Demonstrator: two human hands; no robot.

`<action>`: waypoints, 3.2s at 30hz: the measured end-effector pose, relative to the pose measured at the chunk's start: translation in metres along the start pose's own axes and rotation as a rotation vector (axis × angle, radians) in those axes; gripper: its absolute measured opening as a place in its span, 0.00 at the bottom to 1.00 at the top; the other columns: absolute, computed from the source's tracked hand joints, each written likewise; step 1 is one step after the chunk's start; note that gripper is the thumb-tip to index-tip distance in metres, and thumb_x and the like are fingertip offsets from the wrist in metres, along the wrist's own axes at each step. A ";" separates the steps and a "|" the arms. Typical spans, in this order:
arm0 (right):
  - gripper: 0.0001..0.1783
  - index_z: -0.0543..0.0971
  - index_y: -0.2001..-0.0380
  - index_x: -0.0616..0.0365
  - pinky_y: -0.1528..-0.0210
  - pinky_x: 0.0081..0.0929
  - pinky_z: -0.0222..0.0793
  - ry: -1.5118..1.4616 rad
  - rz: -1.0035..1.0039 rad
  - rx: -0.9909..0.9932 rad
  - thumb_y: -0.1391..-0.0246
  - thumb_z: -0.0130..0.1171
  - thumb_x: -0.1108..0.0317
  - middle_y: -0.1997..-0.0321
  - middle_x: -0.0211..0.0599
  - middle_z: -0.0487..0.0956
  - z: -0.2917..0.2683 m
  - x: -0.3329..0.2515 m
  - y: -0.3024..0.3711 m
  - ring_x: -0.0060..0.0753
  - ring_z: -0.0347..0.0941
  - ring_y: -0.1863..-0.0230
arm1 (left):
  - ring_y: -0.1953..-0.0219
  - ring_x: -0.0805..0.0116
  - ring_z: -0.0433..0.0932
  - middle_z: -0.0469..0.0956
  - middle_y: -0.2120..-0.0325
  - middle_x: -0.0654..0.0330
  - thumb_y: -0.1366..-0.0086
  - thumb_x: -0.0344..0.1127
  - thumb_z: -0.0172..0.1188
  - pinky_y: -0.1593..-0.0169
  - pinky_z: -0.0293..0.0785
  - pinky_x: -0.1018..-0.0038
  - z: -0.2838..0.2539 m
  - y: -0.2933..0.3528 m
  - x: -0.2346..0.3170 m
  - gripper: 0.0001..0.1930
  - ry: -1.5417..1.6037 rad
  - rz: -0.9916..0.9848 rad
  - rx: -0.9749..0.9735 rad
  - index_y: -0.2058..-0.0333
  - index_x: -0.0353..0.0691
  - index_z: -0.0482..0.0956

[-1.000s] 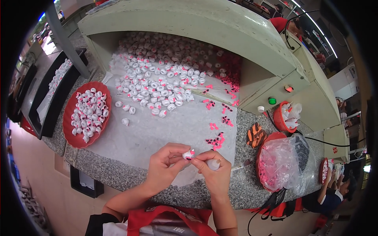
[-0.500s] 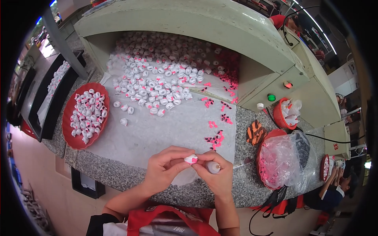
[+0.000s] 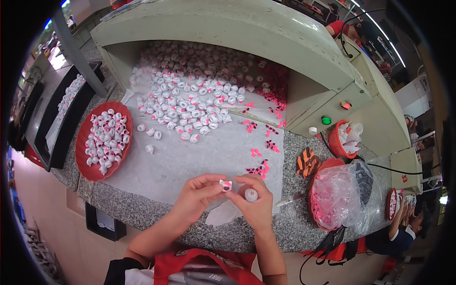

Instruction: Applying small pink bows to white plastic Hello Kitty-shaped charms using a glue bottle.

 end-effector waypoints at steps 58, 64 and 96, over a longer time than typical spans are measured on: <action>0.12 0.66 0.66 0.61 0.62 0.28 0.71 -0.467 0.174 0.181 0.57 0.50 0.82 0.63 0.36 0.67 -0.003 0.027 0.030 0.28 0.69 0.65 | 0.67 0.59 0.73 0.71 0.69 0.56 0.50 0.34 0.56 0.70 0.72 0.66 -0.091 -0.035 0.077 0.11 -1.874 0.555 0.782 0.66 0.39 0.74; 0.18 0.64 0.62 0.60 0.61 0.30 0.72 -0.228 -0.017 -0.028 0.58 0.48 0.86 0.60 0.38 0.67 -0.003 0.021 0.029 0.29 0.69 0.63 | 0.67 0.57 0.72 0.71 0.72 0.56 0.51 0.33 0.57 0.70 0.72 0.67 -0.115 -0.046 0.072 0.10 -1.975 0.697 0.780 0.67 0.42 0.73; 0.14 0.71 0.68 0.67 0.83 0.20 0.65 0.293 -0.649 0.276 0.63 0.58 0.77 0.77 0.41 0.75 -0.010 -0.039 0.049 0.30 0.71 0.85 | 0.60 0.65 0.74 0.70 0.62 0.52 0.52 0.16 0.57 0.58 0.76 0.76 0.032 0.022 0.020 0.17 -0.654 0.573 0.077 0.60 0.30 0.72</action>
Point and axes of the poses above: each hand's wrist, its own y-axis away from the middle knuckle, its own z-axis out of the palm, x = y × z, the point moved 1 cm from there along -y, towards the middle knuckle
